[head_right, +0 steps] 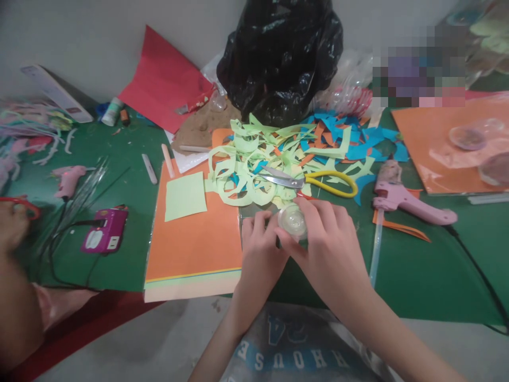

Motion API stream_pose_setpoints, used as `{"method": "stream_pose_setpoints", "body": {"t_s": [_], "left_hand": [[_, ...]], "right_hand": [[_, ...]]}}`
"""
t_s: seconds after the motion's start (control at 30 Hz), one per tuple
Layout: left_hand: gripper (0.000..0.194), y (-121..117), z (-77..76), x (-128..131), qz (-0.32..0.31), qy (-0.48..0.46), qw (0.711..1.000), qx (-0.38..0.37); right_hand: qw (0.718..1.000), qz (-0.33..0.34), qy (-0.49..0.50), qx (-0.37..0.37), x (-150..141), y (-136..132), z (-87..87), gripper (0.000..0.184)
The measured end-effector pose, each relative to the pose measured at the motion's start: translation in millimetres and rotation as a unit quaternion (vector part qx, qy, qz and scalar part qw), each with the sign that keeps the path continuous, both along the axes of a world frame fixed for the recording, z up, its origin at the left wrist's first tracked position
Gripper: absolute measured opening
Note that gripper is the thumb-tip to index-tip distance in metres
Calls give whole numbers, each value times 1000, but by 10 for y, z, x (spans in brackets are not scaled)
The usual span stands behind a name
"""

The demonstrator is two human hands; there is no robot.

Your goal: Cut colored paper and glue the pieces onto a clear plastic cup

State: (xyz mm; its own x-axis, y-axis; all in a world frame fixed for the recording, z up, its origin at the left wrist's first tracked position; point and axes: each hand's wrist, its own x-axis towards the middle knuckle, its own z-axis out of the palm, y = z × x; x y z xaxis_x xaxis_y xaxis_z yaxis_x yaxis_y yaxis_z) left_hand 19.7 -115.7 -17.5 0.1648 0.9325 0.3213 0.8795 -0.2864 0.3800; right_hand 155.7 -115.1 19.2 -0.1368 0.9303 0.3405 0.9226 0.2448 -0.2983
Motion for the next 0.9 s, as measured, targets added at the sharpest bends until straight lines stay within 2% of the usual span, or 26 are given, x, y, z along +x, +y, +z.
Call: {"method": "stream_pose_setpoints", "body": {"t_s": [0.43, 0.7, 0.9], "left_hand": [[23, 9, -30, 4, -11, 1, 1000, 27], [34, 25, -69, -4, -14, -16, 1000, 21], [41, 24, -86, -17, -16, -16, 1000, -5]], "right_hand": [[1000, 14, -2, 5, 4, -20, -1, 53], [999, 15, -13, 25, 35, -58, -39, 64], [1000, 15, -9, 18, 57, -48, -41, 55]]}}
